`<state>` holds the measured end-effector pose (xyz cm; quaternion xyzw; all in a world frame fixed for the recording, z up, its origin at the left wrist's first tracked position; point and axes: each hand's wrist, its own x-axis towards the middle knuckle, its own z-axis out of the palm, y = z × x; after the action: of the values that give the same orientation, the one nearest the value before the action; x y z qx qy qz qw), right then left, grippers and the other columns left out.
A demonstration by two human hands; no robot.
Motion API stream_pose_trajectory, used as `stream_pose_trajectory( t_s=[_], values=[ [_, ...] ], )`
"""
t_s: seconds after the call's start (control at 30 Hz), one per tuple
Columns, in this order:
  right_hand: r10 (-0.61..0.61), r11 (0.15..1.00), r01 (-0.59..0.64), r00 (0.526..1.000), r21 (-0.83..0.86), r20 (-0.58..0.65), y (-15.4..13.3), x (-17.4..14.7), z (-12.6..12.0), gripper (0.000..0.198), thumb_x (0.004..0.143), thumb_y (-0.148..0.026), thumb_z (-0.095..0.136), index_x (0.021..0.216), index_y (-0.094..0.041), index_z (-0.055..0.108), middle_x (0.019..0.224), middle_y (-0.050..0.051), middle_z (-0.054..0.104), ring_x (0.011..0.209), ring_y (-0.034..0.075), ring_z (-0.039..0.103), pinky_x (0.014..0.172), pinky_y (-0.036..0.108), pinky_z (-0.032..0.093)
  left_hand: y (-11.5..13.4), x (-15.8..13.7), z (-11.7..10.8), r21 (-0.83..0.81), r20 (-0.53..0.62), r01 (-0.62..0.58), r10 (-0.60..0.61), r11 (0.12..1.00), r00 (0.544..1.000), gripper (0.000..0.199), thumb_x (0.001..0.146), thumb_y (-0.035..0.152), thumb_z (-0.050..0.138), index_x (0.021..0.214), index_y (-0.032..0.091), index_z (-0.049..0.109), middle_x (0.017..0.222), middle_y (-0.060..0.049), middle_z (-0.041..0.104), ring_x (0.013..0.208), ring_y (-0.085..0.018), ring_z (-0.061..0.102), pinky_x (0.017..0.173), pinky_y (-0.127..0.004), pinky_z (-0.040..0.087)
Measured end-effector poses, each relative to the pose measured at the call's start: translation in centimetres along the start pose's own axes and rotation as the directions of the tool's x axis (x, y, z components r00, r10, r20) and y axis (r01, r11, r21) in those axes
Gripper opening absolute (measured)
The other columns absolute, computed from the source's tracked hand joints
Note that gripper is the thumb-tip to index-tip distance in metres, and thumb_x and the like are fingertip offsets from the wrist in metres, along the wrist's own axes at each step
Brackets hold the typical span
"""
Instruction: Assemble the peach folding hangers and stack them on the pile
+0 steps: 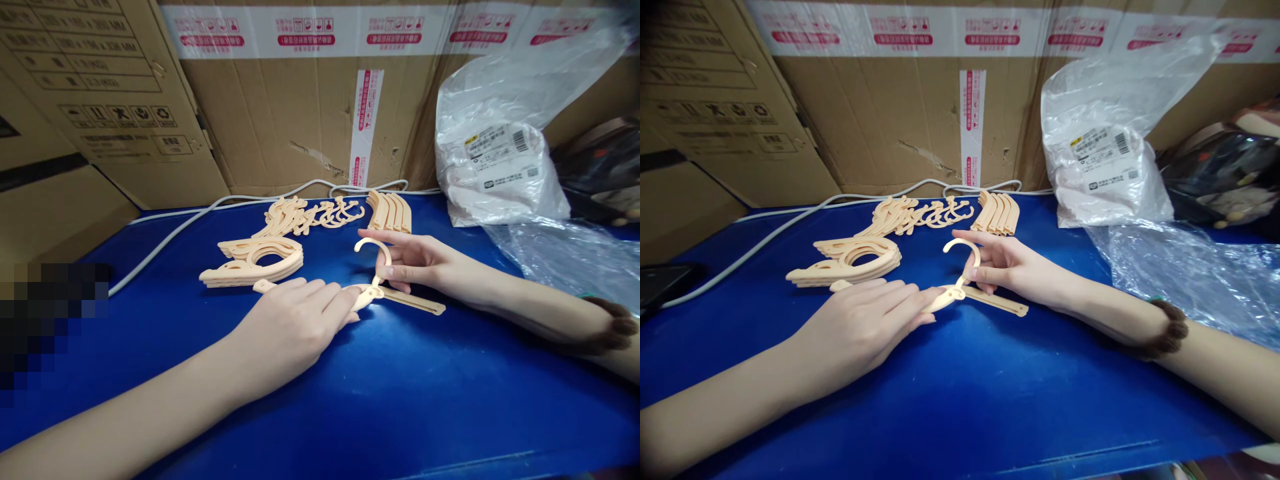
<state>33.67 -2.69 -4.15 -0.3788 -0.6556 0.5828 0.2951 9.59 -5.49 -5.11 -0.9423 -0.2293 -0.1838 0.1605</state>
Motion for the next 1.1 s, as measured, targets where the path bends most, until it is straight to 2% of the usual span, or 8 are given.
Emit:
stream_pose_trajectory(
  t_s=[0.23, 0.37, 0.6, 0.7, 0.8, 0.9, 0.97, 1.1],
  values=[
    [0.003, 1.0, -0.003, 1.0, 0.028, 0.005, -0.2, -0.1, 0.2, 0.062, 0.086, -0.02, 0.064, 0.143, -0.017, 0.04, 0.079, -0.002, 0.061, 0.061, 0.008, 0.053, 0.055, 0.023, 0.043, 0.0, -0.1, 0.0, 0.01, -0.01, -0.015, 0.015, 1.0, 1.0, 0.03, 0.103, 0.026, 0.036, 0.108, 0.013, 0.062, 0.074, -0.001, 0.062, 0.063, -0.018, 0.057, 0.057, -0.031, 0.035],
    [-0.018, 1.0, 0.019, 1.0, 0.017, -0.012, -0.1, -0.3, 0.4, 0.059, 0.085, -0.023, 0.067, 0.138, -0.02, 0.042, 0.08, -0.002, 0.061, 0.063, 0.009, 0.053, 0.053, 0.022, 0.043, -0.1, 0.0, 0.0, -0.035, -0.001, 0.052, -0.052, 0.998, 0.999, 0.029, 0.102, 0.027, 0.038, 0.111, 0.014, 0.062, 0.079, -0.002, 0.065, 0.068, -0.019, 0.061, 0.06, -0.032, 0.04],
    [-0.141, 0.951, 0.137, 0.99, -0.278, 0.004, -0.2, -0.8, 1.4, 0.052, 0.085, -0.031, 0.066, 0.132, -0.023, 0.045, 0.087, 0.0, 0.06, 0.077, 0.015, 0.059, 0.067, 0.028, 0.049, 0.4, 0.1, -0.9, -0.332, 0.175, 0.24, -0.191, 0.912, 0.966, 0.022, 0.09, 0.019, 0.051, 0.108, 0.019, 0.063, 0.085, 0.0, 0.064, 0.072, -0.016, 0.06, 0.056, -0.026, 0.039],
    [-0.22, 0.838, 0.184, 0.976, -0.513, -0.009, 0.0, -0.8, 1.2, 0.06, 0.085, -0.038, 0.067, 0.137, -0.023, 0.042, 0.089, 0.001, 0.061, 0.074, 0.015, 0.057, 0.062, 0.028, 0.048, 0.3, 0.5, -1.3, -0.544, 0.323, 0.449, -0.317, 0.709, 0.892, 0.014, 0.09, 0.021, 0.053, 0.098, 0.022, 0.064, 0.082, 0.003, 0.064, 0.068, -0.012, 0.058, 0.056, -0.023, 0.04],
    [-0.3, 0.679, 0.205, 0.954, -0.705, -0.011, 0.5, -0.8, 0.7, 0.069, 0.085, -0.042, 0.066, 0.143, -0.022, 0.036, 0.091, 0.002, 0.061, 0.073, 0.015, 0.056, 0.064, 0.028, 0.049, -0.1, 1.1, -1.2, -0.696, 0.543, 0.655, -0.382, 0.294, 0.748, 0.014, 0.086, 0.03, 0.061, 0.097, 0.021, 0.062, 0.081, 0.003, 0.065, 0.062, -0.01, 0.061, 0.05, -0.019, 0.041],
    [-0.346, 0.564, 0.219, 0.938, -0.796, 0.013, 0.8, -0.8, 0.4, 0.072, 0.087, -0.043, 0.064, 0.147, -0.019, 0.032, 0.098, 0.003, 0.062, 0.081, 0.016, 0.059, 0.074, 0.031, 0.05, -0.6, 1.4, -0.8, -0.707, 0.688, 0.698, -0.337, -0.112, 0.643, 0.027, 0.081, 0.032, 0.067, 0.1, 0.019, 0.054, 0.082, 0.002, 0.066, 0.058, -0.012, 0.066, 0.046, -0.019, 0.045],
    [-0.359, 0.471, 0.235, 0.932, -0.85, 0.058, 0.7, -0.8, 0.2, 0.06, 0.089, -0.044, 0.06, 0.141, -0.02, 0.042, 0.102, 0.005, 0.063, 0.088, 0.018, 0.06, 0.078, 0.032, 0.05, -0.8, 1.4, -0.6, -0.698, 0.715, 0.673, -0.299, -0.244, 0.632, 0.026, 0.083, 0.033, 0.066, 0.099, 0.019, 0.051, 0.082, 0.001, 0.069, 0.058, -0.013, 0.067, 0.047, -0.019, 0.049],
    [-0.367, 0.292, 0.294, 0.913, -0.91, 0.177, 0.4, -0.9, 0.1, 0.03, 0.096, -0.033, 0.05, 0.117, -0.019, 0.064, 0.105, 0.008, 0.062, 0.094, 0.019, 0.061, 0.081, 0.033, 0.049, -1.0, 1.4, -0.7, -0.673, 0.739, 0.654, -0.272, -0.345, 0.616, 0.015, 0.089, 0.03, 0.06, 0.089, 0.016, 0.053, 0.084, -0.002, 0.071, 0.064, -0.01, 0.068, 0.054, -0.016, 0.052]
  ],
)
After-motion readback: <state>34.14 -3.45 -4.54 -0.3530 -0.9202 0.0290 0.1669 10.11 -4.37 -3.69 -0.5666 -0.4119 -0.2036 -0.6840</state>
